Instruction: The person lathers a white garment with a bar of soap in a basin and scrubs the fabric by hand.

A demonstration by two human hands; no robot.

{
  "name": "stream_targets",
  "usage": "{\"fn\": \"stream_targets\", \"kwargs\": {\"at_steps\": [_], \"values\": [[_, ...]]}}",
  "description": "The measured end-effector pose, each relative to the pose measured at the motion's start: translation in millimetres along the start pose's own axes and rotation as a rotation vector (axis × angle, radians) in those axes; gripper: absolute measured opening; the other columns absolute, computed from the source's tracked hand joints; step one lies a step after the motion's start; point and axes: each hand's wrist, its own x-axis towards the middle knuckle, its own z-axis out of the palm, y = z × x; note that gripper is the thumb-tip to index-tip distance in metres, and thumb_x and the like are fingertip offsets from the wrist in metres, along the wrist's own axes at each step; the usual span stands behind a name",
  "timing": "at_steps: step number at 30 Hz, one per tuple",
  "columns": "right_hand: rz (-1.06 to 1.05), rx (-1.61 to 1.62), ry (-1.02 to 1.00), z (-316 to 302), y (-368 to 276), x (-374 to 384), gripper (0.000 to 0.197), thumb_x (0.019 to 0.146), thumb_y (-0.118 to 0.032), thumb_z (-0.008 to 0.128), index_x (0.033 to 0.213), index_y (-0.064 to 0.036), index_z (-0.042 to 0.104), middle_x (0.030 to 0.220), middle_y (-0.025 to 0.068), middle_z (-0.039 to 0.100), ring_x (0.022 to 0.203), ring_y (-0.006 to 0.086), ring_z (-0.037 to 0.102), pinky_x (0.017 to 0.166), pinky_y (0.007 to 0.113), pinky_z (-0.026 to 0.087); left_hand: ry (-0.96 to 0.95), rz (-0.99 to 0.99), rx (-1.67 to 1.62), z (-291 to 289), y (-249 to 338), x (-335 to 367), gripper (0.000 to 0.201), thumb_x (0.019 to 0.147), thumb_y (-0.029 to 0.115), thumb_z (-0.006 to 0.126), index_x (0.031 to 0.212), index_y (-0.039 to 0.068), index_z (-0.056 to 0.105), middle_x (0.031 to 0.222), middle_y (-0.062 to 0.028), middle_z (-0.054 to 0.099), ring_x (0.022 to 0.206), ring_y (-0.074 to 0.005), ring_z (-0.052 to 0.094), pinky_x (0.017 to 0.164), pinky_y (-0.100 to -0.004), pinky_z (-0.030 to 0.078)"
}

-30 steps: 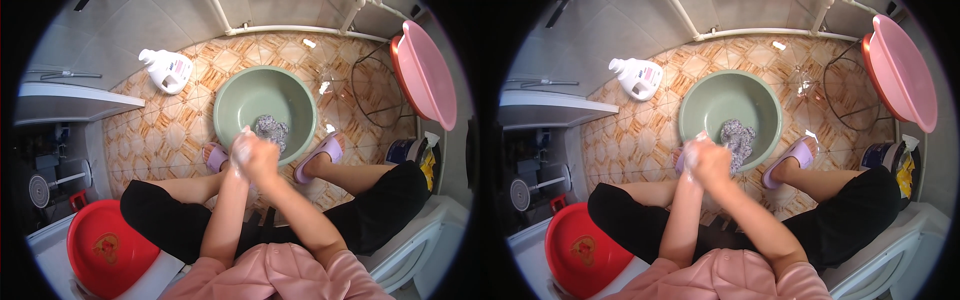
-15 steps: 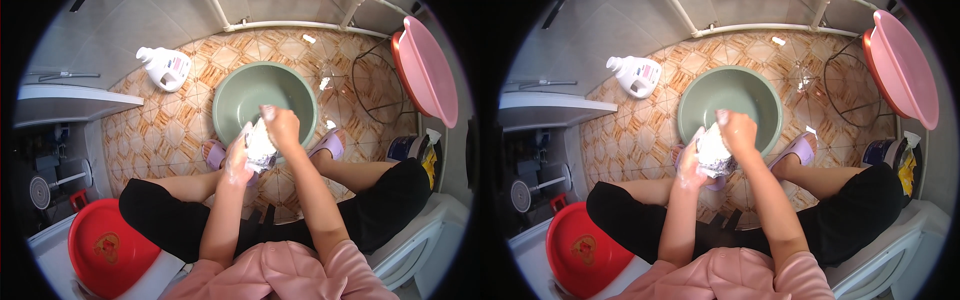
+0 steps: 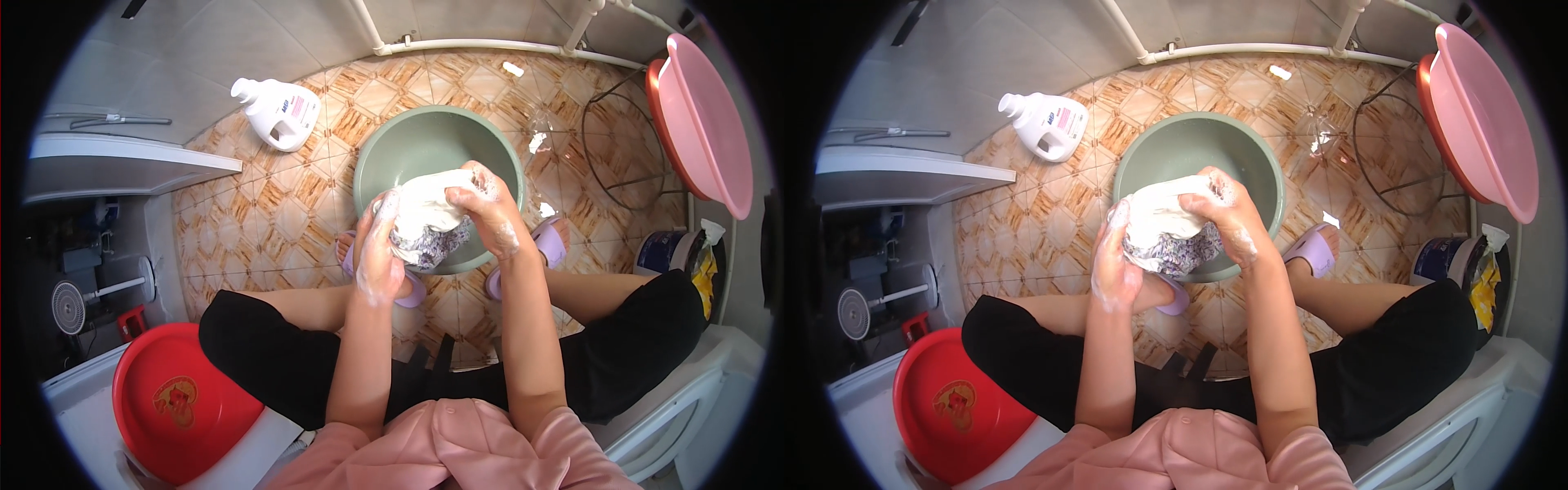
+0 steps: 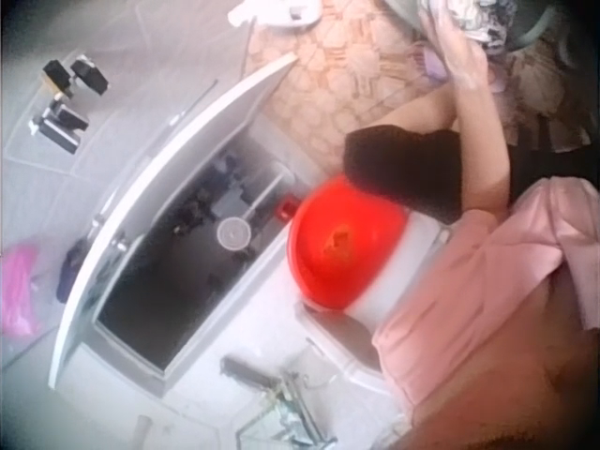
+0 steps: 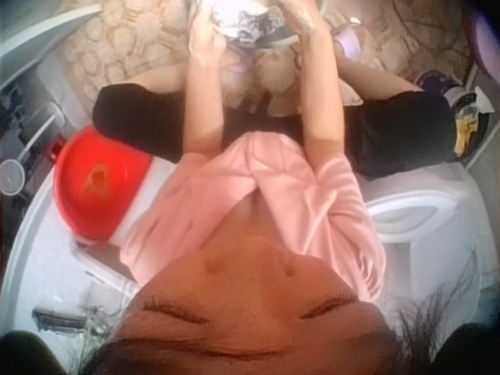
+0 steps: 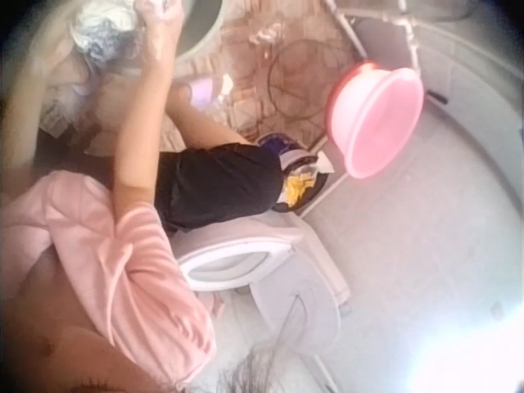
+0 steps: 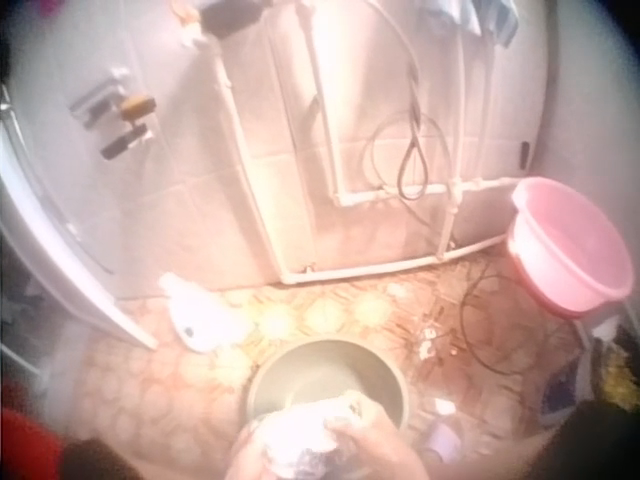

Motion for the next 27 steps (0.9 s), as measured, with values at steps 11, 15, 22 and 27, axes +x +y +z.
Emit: {"fn": "stream_targets", "kwargs": {"at_steps": [11, 15, 22, 27], "values": [[-0.721, -0.932, 0.123, 88, 47, -20, 0.021, 0.079, -0.021, 0.068, 0.082, -0.0041, 0.056, 0.063, 0.0139, 0.056, 0.05, 0.0224, 0.056, 0.051, 0.029, 0.045, -0.323, -0.004, -0.329, -49, -43, 10, 0.03, 0.092, 0.035, 0.046, 0.098, 0.006, 0.054, 0.083, 0.0001, 0.054, 0.075, -0.0108, 0.055, 0.063, -0.0258, 0.047], [-0.448, -1.071, 0.365, 44, 51, -5, 0.018, 0.074, -0.019, 0.071, 0.067, -0.0071, 0.06, 0.055, 0.0125, 0.055, 0.048, 0.025, 0.057, 0.044, 0.03, 0.043, 0.103, -0.022, 0.062, 0, -34, -6, 0.022, 0.094, 0.031, 0.045, 0.089, 0.012, 0.054, 0.08, 0.0011, 0.054, 0.071, -0.0117, 0.055, 0.062, -0.0274, 0.047], [-0.592, -1.036, 0.283, 54, 61, -2, 0.021, 0.074, -0.022, 0.069, 0.062, -0.0066, 0.061, 0.054, 0.0124, 0.056, 0.048, 0.0269, 0.056, 0.046, 0.035, 0.046, 0.053, -0.224, -0.101, -36, -44, 12, 0.03, 0.094, 0.036, 0.045, 0.102, 0.009, 0.054, 0.095, -0.0049, 0.058, 0.09, -0.0143, 0.057, 0.077, -0.0287, 0.048], [-0.815, -1.174, 0.152, 84, 70, -31, 0.019, 0.073, -0.021, 0.067, 0.065, -0.005, 0.061, 0.057, 0.014, 0.057, 0.053, 0.0307, 0.059, 0.052, 0.035, 0.048, -0.448, -0.178, -0.53, -56, -58, 13, 0.028, 0.095, 0.031, 0.044, 0.111, 0.008, 0.05, 0.1, -0.003, 0.057, 0.09, -0.0158, 0.057, 0.079, -0.0299, 0.047]]}}
